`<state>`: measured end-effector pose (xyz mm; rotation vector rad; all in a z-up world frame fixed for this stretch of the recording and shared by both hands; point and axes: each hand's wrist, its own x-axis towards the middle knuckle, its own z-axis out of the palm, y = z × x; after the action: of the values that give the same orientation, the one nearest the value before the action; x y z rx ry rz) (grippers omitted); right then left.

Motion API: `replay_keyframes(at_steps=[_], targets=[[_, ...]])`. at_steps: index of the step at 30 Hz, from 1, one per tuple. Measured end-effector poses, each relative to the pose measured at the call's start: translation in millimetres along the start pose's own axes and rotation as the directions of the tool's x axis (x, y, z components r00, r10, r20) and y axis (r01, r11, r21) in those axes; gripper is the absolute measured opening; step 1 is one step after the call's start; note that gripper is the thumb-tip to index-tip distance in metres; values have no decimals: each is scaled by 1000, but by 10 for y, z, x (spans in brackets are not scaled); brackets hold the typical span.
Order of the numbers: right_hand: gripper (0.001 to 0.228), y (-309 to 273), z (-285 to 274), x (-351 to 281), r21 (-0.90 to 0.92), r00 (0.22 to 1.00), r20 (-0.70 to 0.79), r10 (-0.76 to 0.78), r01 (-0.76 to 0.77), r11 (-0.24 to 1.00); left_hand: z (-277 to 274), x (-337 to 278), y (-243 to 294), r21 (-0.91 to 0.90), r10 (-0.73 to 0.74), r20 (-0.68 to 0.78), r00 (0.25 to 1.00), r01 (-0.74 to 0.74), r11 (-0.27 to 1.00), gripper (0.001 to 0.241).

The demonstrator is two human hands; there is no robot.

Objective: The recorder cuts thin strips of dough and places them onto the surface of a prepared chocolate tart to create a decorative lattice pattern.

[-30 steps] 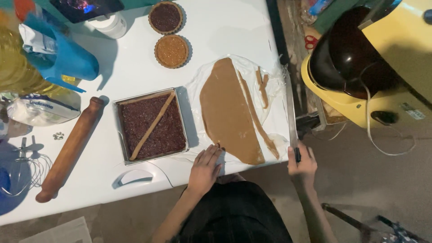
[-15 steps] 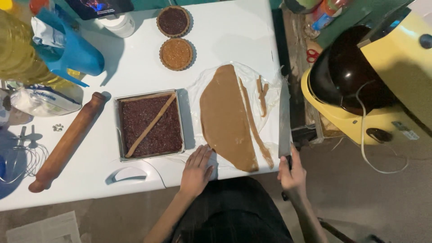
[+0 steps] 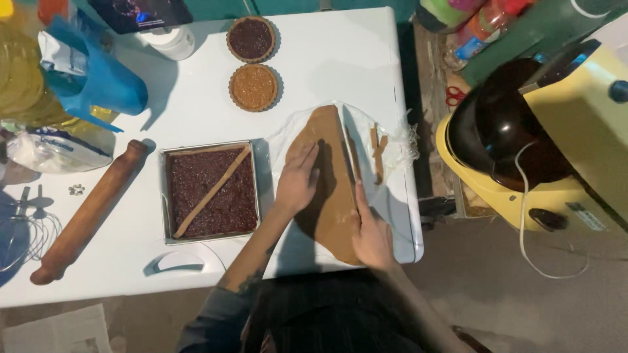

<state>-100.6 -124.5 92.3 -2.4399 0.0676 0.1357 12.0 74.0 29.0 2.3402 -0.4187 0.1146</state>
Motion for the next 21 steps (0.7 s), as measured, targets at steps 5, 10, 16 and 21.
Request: replay_keyframes(at_steps=[5,10,16,21], targets=[[70,-110,18,216,-37,997,28,74,-73,997,279,642,-248,102,45,73,996,-52,993,59],[67,-82,69,316,-32,999,-28,39,-39,999,373,945,-326,143,38,168,985,-62,988,62],[61,-106,117,318,-14,997,-78,-15,14,1000,348,998,-347,95,-10,173,985,-6,995,57],[65,-418,-82,377,-110,969,93,230,-219,969,231,1017,-229,29,-23,175,984,18,999,55]])
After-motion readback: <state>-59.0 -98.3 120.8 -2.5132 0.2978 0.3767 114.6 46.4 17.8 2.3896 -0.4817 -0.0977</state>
